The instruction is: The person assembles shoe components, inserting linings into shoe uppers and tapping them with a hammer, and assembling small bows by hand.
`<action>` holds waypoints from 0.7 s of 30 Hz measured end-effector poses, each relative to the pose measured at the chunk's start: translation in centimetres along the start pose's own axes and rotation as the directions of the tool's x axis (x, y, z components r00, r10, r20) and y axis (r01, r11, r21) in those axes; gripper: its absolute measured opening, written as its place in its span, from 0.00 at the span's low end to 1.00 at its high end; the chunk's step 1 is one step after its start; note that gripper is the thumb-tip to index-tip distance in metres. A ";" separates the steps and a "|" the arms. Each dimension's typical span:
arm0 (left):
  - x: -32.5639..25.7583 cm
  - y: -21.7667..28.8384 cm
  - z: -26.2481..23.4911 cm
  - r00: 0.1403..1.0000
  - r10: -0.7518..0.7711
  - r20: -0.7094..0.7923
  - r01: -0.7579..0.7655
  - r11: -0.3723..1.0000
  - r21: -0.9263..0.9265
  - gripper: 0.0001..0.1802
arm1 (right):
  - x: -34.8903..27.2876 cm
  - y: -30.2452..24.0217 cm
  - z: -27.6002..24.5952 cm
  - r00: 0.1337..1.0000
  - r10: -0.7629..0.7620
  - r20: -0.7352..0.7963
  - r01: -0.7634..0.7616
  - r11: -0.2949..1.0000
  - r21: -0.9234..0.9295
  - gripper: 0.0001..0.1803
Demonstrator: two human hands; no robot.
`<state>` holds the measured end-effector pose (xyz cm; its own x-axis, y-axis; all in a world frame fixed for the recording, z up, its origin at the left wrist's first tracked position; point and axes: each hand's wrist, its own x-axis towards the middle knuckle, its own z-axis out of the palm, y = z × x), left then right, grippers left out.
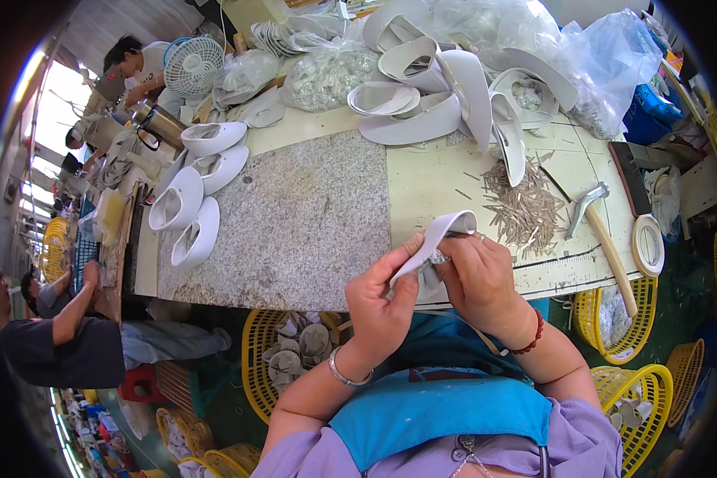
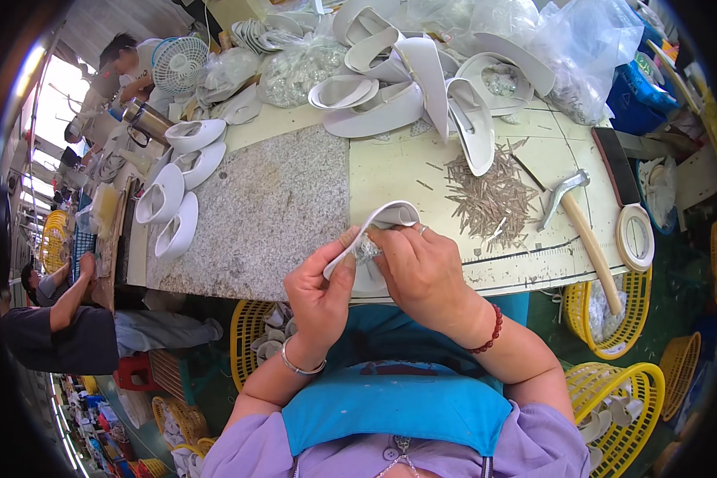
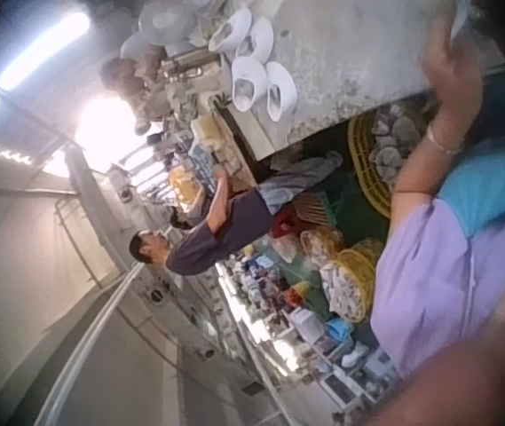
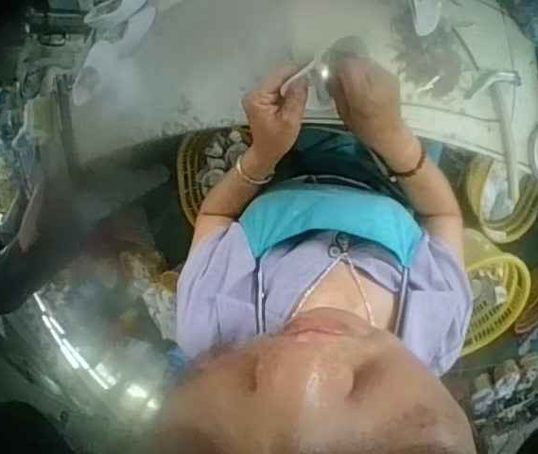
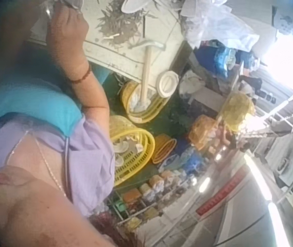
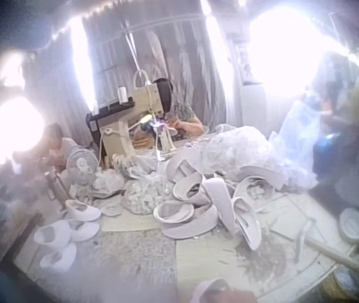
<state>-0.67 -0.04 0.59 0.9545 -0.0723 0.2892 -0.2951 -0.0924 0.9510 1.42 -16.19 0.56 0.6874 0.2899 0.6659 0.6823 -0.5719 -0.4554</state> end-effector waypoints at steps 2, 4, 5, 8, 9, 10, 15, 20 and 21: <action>0.1 -0.4 0.2 0.996 0.082 -0.020 -0.081 0.994 0.075 0.16 | -0.1 0.3 0.4 0.999 -0.037 -0.035 0.035 0.999 -0.039 0.21; -0.1 0.4 0.2 0.998 0.058 -0.019 -0.056 0.997 0.056 0.16 | -0.3 0.2 0.2 0.998 -0.056 -0.027 0.053 0.994 -0.091 0.21; -0.2 0.6 0.1 0.999 0.037 -0.018 -0.036 0.999 0.037 0.16 | -0.3 0.1 0.1 0.997 -0.078 -0.021 0.074 0.987 -0.145 0.21; 0.0 0.7 0.2 0.999 -0.023 -0.038 0.023 1.000 -0.009 0.18 | 0.2 0.3 -0.2 0.992 -0.120 -0.049 0.112 0.984 -0.141 0.21; 0.1 0.6 0.1 0.999 -0.022 -0.038 0.021 1.000 -0.009 0.18 | 0.3 0.3 -0.3 0.991 -0.121 -0.050 0.113 0.983 -0.142 0.21; 0.2 0.5 0.0 0.998 -0.064 -0.008 0.063 0.997 -0.039 0.17 | 0.5 0.3 -0.4 0.990 -0.122 -0.065 0.111 0.982 -0.153 0.21; 0.7 -0.2 -0.5 0.988 -0.132 0.078 0.144 0.976 -0.164 0.16 | 0.7 0.5 -0.5 0.969 -0.215 -0.124 0.183 0.956 -0.229 0.20; 0.8 -0.5 0.1 0.983 -0.168 0.069 0.180 0.950 -0.255 0.15 | 0.2 0.9 -0.1 0.964 -0.221 -0.147 0.197 0.967 -0.159 0.17; 0.8 -0.4 0.4 0.984 -0.168 0.066 0.179 0.950 -0.255 0.15 | 0.2 0.8 0.0 0.964 -0.223 -0.146 0.200 0.967 -0.157 0.17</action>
<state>0.21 -0.45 0.45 0.9856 -0.1216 0.1175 -0.0984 0.1525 0.9834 2.09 -16.64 0.29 0.4745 0.2946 0.8295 0.7580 -0.6158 -0.2149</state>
